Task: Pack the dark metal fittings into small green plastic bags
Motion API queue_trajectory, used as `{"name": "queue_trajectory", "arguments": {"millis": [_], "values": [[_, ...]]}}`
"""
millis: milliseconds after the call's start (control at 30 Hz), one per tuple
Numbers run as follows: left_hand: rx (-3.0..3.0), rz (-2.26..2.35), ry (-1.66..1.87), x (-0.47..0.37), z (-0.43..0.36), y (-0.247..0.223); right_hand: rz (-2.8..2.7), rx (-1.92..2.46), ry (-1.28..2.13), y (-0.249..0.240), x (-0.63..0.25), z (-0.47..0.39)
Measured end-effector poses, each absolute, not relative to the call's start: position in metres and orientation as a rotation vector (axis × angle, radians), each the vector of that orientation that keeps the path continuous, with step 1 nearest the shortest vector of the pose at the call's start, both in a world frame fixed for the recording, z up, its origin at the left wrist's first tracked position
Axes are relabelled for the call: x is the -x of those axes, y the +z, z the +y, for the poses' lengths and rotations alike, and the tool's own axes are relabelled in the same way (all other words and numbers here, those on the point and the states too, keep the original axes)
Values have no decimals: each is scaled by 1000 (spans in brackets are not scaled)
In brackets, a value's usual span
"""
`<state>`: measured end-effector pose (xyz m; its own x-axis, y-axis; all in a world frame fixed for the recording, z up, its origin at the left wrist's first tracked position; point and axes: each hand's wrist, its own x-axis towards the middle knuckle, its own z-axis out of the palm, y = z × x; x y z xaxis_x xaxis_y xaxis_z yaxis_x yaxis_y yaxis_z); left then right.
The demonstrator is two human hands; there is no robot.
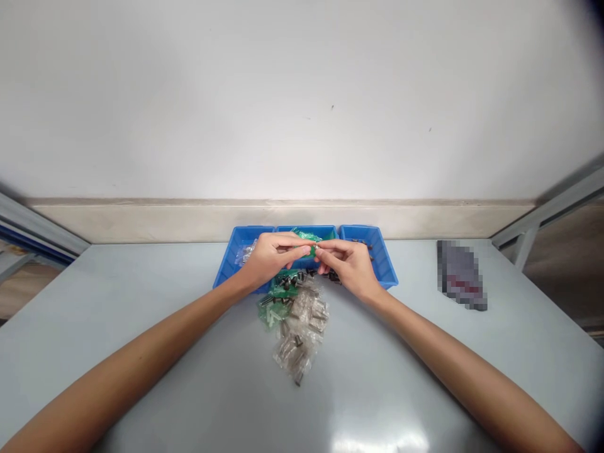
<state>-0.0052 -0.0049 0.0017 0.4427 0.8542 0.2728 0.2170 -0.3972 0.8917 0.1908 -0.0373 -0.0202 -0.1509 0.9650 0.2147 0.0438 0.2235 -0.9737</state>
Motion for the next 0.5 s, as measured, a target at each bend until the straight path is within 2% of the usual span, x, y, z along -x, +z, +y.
{"name": "queue_trajectory", "arguments": {"millis": [500], "values": [[-1914, 903, 970, 3, -7, 3, -1319, 1002, 1129, -26, -190, -37]]}}
